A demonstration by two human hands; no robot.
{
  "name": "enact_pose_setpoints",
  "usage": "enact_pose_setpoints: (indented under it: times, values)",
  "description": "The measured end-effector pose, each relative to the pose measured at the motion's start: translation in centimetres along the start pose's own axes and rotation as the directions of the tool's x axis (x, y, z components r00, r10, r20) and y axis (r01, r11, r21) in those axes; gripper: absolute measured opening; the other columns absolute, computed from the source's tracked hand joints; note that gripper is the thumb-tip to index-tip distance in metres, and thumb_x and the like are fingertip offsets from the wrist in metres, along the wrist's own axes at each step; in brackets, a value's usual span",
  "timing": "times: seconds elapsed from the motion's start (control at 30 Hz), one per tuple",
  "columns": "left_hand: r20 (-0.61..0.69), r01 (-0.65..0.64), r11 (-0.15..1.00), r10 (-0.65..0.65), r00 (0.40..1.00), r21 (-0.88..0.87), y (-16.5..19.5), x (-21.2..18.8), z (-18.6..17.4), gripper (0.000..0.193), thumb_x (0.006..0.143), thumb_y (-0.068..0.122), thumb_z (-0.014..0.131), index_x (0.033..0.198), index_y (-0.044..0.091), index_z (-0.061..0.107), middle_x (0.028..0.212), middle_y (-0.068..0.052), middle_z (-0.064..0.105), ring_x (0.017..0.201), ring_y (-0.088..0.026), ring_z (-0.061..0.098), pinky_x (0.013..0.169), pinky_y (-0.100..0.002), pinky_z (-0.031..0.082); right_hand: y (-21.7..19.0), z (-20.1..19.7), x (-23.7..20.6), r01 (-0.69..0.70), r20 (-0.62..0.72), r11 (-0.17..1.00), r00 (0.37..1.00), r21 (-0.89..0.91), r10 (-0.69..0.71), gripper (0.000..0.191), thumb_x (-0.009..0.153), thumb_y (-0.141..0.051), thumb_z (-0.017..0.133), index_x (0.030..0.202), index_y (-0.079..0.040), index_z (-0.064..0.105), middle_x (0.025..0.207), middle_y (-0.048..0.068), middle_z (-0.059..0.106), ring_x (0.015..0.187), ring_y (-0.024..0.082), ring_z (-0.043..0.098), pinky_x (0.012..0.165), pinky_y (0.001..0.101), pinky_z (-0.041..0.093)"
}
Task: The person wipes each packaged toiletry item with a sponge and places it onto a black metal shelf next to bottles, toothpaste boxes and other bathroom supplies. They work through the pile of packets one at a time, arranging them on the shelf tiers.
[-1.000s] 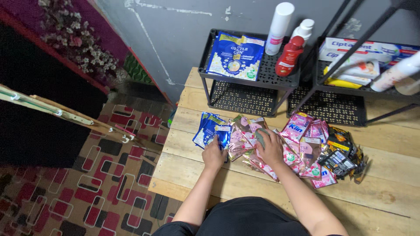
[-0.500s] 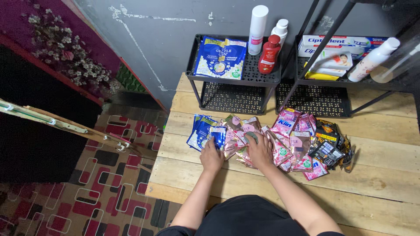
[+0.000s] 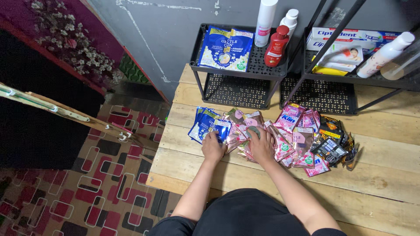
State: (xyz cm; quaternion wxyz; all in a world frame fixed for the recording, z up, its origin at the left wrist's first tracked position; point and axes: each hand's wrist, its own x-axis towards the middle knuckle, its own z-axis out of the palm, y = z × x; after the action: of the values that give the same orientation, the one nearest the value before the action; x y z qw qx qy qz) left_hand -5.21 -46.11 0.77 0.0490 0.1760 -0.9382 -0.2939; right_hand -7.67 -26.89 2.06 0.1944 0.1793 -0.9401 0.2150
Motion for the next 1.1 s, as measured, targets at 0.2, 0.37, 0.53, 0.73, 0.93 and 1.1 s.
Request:
enact_pose_setpoints:
  times: [0.2,0.37,0.53,0.73,0.93,1.1]
  values:
    - [0.047,0.067,0.990,-0.061,0.997,-0.122,-0.7,0.7,-1.5,0.096,0.062,0.027,0.093,0.143,0.009,0.043,0.120,-0.016,0.067,0.108,-0.035,0.066,0.089,-0.049,0.052,-0.1,-0.1,0.0,-0.008,0.016,1.000,1.000,0.030,0.008,0.043,0.088,-0.017,0.068,0.130,-0.020,0.064,0.135,0.010,0.054,0.125,0.035,0.049,0.102,0.0527,0.039]
    - [0.233,0.038,0.968,0.022,0.972,-0.249,-2.4,1.2,-0.7,0.041,0.090,0.030,0.079,0.124,0.009,0.071,0.102,-0.013,0.080,0.093,-0.028,0.076,0.082,-0.039,0.057,0.7,0.0,1.0,-0.054,0.052,0.981,0.998,0.188,0.045,0.043,0.089,-0.012,0.067,0.131,-0.020,0.065,0.130,0.012,0.055,0.121,0.037,0.052,0.104,0.0499,0.044]
    - [0.499,0.478,0.159,0.132,0.857,-0.864,-2.0,1.2,-0.9,0.030,0.099,0.014,0.062,0.128,0.007,0.057,0.114,-0.011,0.071,0.097,-0.022,0.073,0.084,-0.040,0.060,0.1,-0.2,1.1,-0.180,0.016,0.863,0.981,0.473,0.196,0.040,0.091,-0.011,0.067,0.131,-0.015,0.063,0.131,0.013,0.058,0.121,0.034,0.058,0.104,0.0481,0.048]
    - [0.674,0.743,-0.224,0.317,0.667,-0.630,-1.0,0.3,-0.7,0.048,0.106,0.041,0.047,0.140,0.006,0.049,0.124,-0.019,0.066,0.105,-0.033,0.072,0.090,-0.049,0.061,-3.8,-0.4,-2.8,0.427,-0.061,0.797,0.893,0.428,-0.446,0.044,0.081,-0.011,0.069,0.125,-0.017,0.067,0.132,0.015,0.054,0.121,0.032,0.055,0.100,0.0469,0.047]
    - [0.704,0.663,0.240,0.291,0.648,-0.709,-1.0,-0.5,1.8,0.082,0.100,0.077,0.034,0.158,0.021,0.039,0.147,-0.001,0.049,0.133,-0.018,0.052,0.105,-0.046,0.046,-1.3,-1.0,-0.2,0.558,0.038,0.809,0.818,0.183,-0.573,0.035,0.082,-0.008,0.073,0.111,-0.026,0.076,0.118,0.002,0.064,0.097,0.022,0.060,0.081,0.0437,0.045]
    - [0.681,0.739,0.117,0.506,0.530,-0.663,-0.7,-0.9,1.3,0.097,0.096,0.082,0.031,0.155,0.007,0.044,0.142,-0.021,0.059,0.126,-0.037,0.061,0.104,-0.052,0.055,1.1,-1.7,2.7,0.206,-0.172,0.903,0.974,0.377,-0.150,0.040,0.083,-0.004,0.067,0.119,-0.020,0.074,0.122,0.008,0.065,0.110,0.025,0.064,0.096,0.0368,0.051]
